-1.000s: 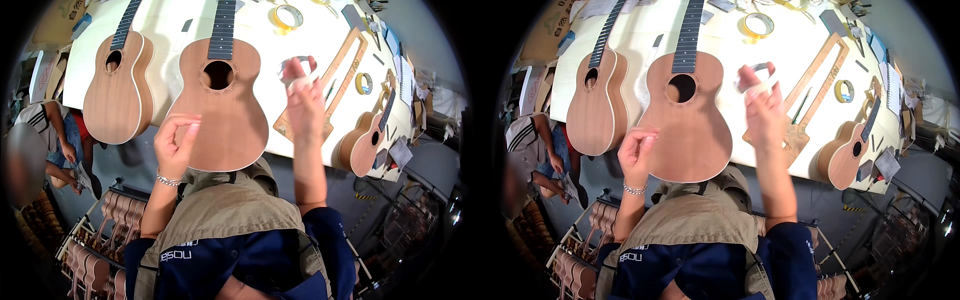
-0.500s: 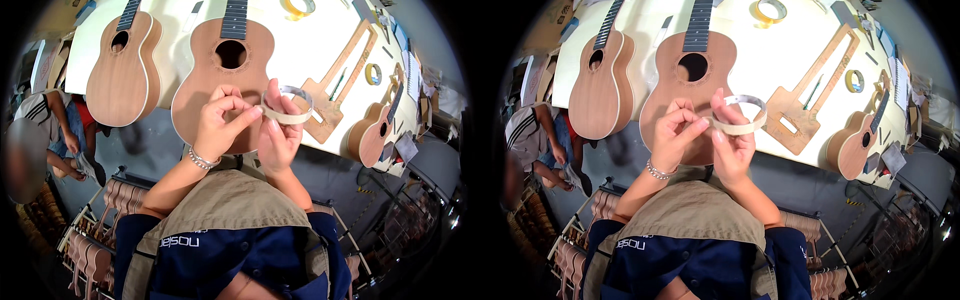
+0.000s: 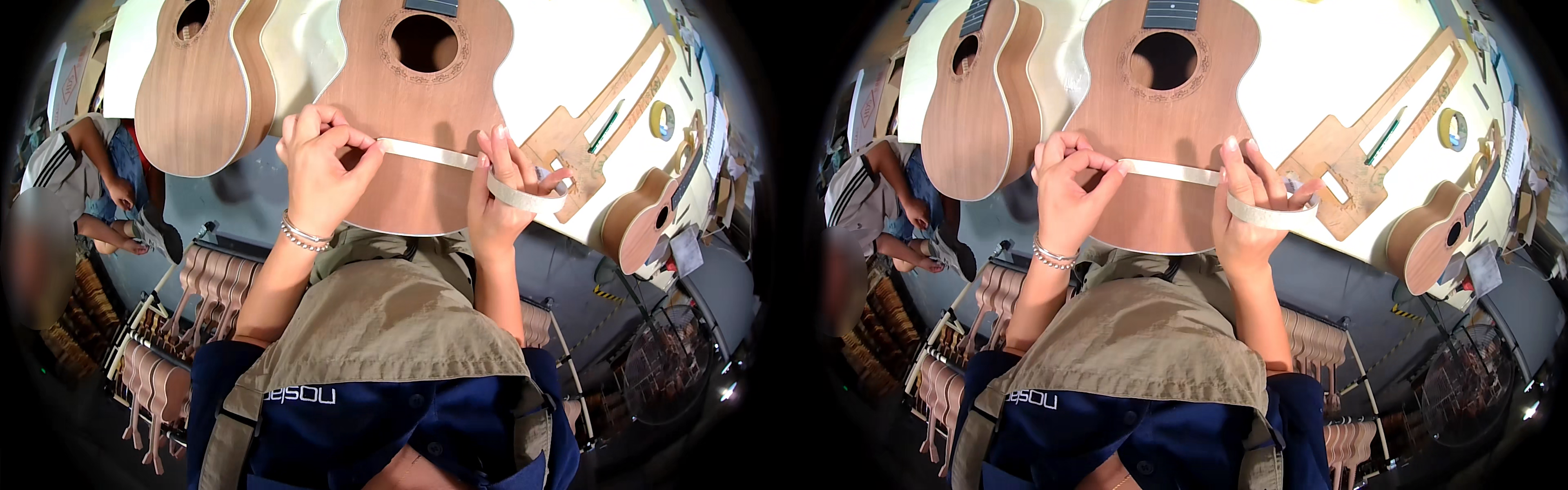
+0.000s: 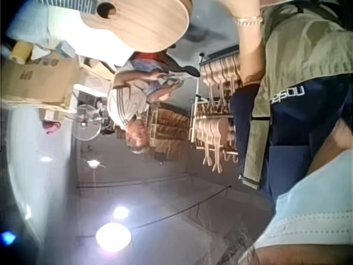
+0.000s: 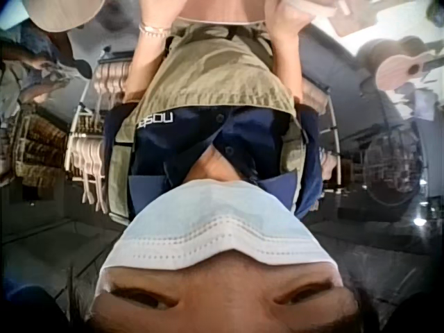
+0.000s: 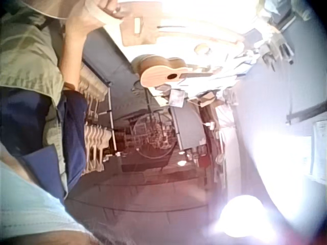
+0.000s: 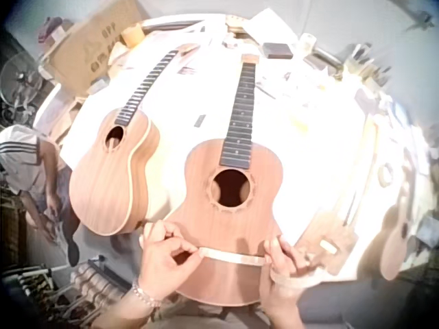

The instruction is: The person applies masking tape to the fretboards of ukuleles and uses a wooden template to mark positions on the soundboards with a pencil.

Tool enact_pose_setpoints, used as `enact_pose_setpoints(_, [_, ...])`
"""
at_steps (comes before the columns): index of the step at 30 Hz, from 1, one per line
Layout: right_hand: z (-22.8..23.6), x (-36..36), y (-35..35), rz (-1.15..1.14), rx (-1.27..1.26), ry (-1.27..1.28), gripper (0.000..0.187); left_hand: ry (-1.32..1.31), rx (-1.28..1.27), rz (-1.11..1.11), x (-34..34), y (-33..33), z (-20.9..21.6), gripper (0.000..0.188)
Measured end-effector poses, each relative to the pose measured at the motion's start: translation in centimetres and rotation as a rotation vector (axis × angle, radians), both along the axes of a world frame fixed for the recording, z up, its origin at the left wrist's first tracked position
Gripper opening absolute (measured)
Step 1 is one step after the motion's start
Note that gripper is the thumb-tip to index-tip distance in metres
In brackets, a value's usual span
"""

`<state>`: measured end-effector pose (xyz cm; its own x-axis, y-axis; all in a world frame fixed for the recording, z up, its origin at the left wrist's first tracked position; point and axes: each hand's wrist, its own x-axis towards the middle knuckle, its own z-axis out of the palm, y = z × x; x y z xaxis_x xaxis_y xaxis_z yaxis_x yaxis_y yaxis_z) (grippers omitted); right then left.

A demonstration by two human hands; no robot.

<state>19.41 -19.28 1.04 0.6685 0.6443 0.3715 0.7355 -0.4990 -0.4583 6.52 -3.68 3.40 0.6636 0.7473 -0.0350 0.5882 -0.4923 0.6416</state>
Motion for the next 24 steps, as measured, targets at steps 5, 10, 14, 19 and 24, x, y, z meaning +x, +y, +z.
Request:
enact_pose_setpoints(5, [-0.4, 0.0, 0.3, -0.017, 0.006, -0.032, 0.048, 0.001, 0.022, 0.012, 0.3, -0.1, -0.5, 0.012])
enact_pose_setpoints(10, [-0.5, 0.0, 0.4, -0.039, 0.011, -0.027, 0.048, 0.009, 0.026, 0.021, 0.4, -0.3, -0.4, 0.012])
enact_pose_setpoints(14, [-0.5, 0.0, 0.4, -0.028, -0.012, -0.049, 0.047, 0.002, -0.003, 0.031, 0.4, -0.2, -0.4, 0.017])
enact_pose_setpoints(19, [-0.9, 0.2, 0.1, -0.026, -0.048, -0.082, 0.045, -0.09, -0.065, 0.126, -1.1, 0.7, -1.3, 0.03])
enact_pose_setpoints(24, [-0.7, 0.3, 0.2, -0.006, -0.034, -0.047, 0.043, 0.157, 0.459, 0.053, 1.4, -2.1, -1.0, 0.058])
